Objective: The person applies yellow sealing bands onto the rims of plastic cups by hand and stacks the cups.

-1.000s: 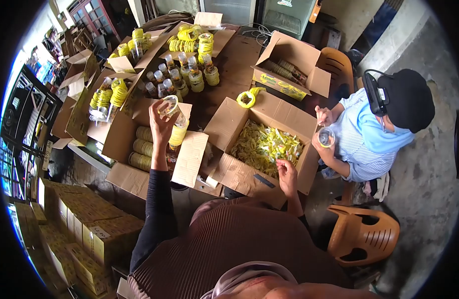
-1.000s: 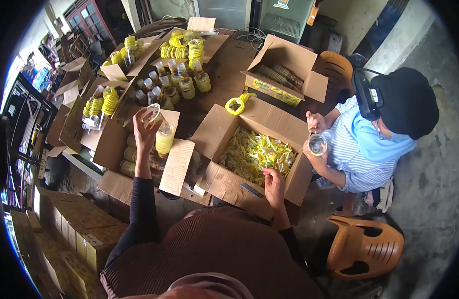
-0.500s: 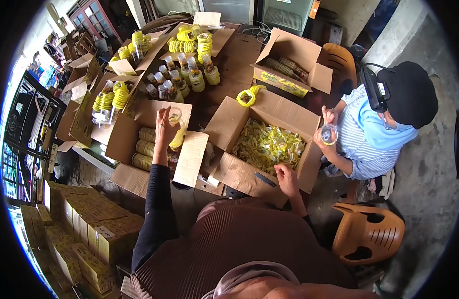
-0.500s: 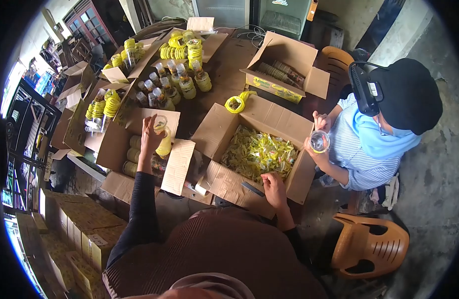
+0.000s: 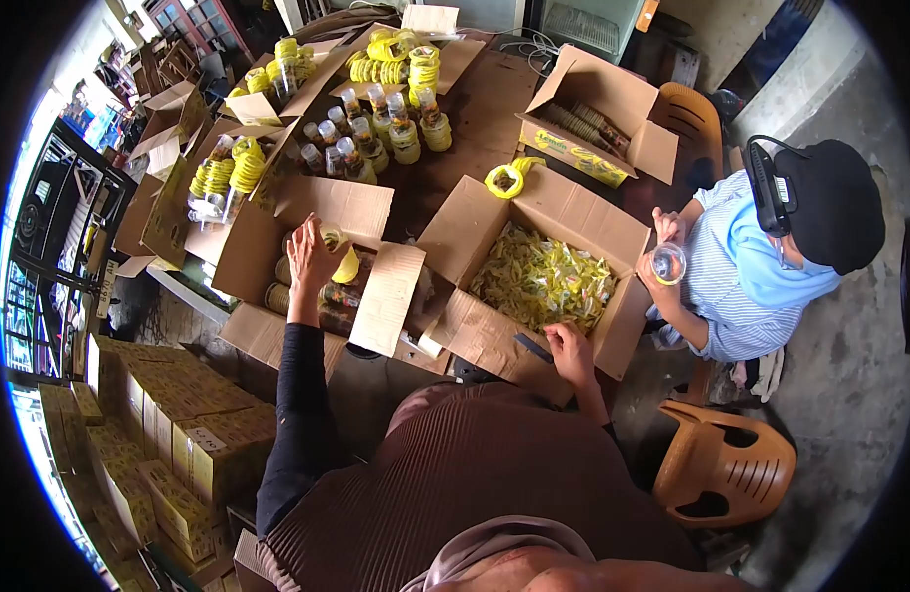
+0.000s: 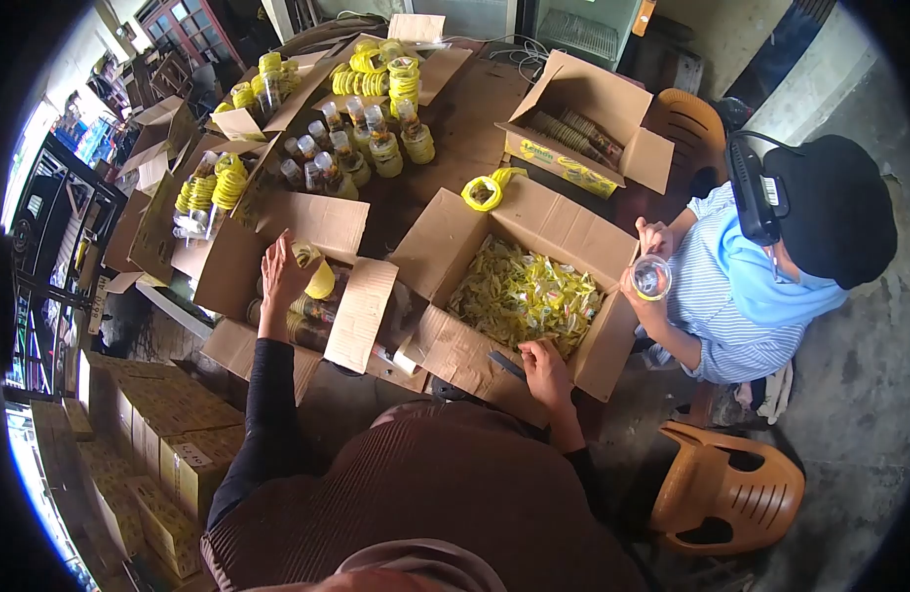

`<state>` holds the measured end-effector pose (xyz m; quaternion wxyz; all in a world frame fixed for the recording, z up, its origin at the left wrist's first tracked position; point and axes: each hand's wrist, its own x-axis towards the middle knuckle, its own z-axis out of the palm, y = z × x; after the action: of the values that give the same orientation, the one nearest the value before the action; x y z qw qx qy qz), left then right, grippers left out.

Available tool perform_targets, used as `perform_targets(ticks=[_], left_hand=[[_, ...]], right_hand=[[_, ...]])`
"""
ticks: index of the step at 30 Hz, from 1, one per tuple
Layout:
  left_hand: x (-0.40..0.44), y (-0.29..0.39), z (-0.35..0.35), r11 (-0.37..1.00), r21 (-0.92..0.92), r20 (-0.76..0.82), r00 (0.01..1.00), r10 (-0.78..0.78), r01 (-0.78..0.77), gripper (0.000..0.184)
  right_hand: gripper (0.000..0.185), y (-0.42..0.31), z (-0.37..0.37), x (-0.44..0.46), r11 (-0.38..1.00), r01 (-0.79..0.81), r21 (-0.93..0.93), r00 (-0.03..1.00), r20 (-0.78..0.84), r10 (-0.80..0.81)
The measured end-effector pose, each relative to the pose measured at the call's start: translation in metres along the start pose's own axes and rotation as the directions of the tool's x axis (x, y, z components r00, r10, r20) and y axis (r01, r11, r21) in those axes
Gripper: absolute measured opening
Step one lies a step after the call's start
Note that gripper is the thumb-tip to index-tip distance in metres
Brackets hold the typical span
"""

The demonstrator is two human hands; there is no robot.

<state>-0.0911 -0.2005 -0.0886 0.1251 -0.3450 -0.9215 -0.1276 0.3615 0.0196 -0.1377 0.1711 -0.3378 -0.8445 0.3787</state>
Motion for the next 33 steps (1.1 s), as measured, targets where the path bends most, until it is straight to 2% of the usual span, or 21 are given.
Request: perform_targets(ticks=[4,6,9,14,17,19,21,22,24,25,27,29,31,32,33], left_hand=[[-0.001,0.002,-0.009,0.997,0.013,0.026,0.997,0.072,-0.073,0.081],[-0.005,0.009,-0.017,1.000,0.010,0.122,0.992,-0.015,0.014,0.084],[-0.007,0.009,-0.015,1.000,-0.005,0.145,0.989,-0.028,0.029,0.087],[-0.010,0.009,0.002,0.996,-0.079,0.132,0.991,-0.021,0.031,0.078],[-0.007,0.016,0.005,0.995,-0.093,0.103,0.994,-0.021,0.030,0.071],[-0.007,0.004,0.006,0.969,-0.241,0.059,0.997,-0.043,0.056,0.068],[-0.010,-0.021,0.007,0.963,-0.252,-0.015,0.995,-0.103,0.096,0.068],[-0.015,-0.026,-0.006,0.932,-0.330,-0.036,0.985,-0.169,0.148,0.064],[-0.023,-0.050,-0.022,0.888,-0.450,-0.154,0.970,-0.187,0.100,0.056],[-0.025,-0.082,-0.010,0.731,-0.662,-0.108,0.943,-0.314,0.168,0.054],[-0.038,-0.068,-0.061,0.514,-0.826,-0.003,0.910,-0.414,0.231,0.055],[-0.045,-0.051,-0.093,0.395,-0.910,-0.049,0.910,-0.411,0.129,0.056],[-0.050,-0.038,-0.112,0.352,-0.919,0.008,0.903,-0.430,0.176,0.055],[-0.051,-0.017,-0.122,0.206,-0.969,0.048,0.924,-0.379,0.134,0.058],[-0.051,-0.013,-0.119,0.046,-0.989,0.121,0.955,-0.272,0.139,0.065]], right_hand=[[0.012,-0.003,0.003,0.005,1.000,0.029,0.001,1.000,0.002,-0.029],[0.012,-0.001,0.005,0.003,1.000,0.016,-0.004,1.000,0.014,-0.016],[0.012,0.002,0.009,0.002,1.000,0.025,-0.014,1.000,0.006,-0.025],[0.011,0.003,0.011,-0.002,0.999,0.040,-0.013,0.999,-0.001,-0.040],[0.011,0.005,0.012,-0.001,0.999,0.040,0.003,0.999,-0.002,-0.040],[0.013,0.006,0.011,-0.001,0.999,0.045,0.007,0.998,-0.034,-0.045],[0.017,0.008,0.008,-0.001,0.998,0.065,0.027,0.995,-0.075,-0.062],[0.017,0.008,0.006,-0.002,0.998,0.056,0.034,0.994,-0.100,-0.053],[0.023,0.010,0.001,-0.006,0.999,0.046,0.014,0.989,-0.142,-0.044],[0.023,0.010,-0.001,-0.010,0.999,0.030,0.018,0.988,-0.151,-0.027],[0.026,0.009,-0.008,-0.012,1.000,0.001,0.012,0.993,-0.120,0.000],[0.027,0.007,-0.009,-0.012,1.000,-0.004,-0.013,0.995,-0.103,0.002],[0.023,0.006,-0.007,-0.010,0.999,0.038,0.019,0.992,-0.122,-0.036],[0.023,0.002,-0.008,-0.006,0.999,0.045,0.014,0.993,-0.112,-0.043],[0.023,-0.006,-0.008,-0.001,0.992,0.027,0.120,0.997,-0.068,-0.019]])
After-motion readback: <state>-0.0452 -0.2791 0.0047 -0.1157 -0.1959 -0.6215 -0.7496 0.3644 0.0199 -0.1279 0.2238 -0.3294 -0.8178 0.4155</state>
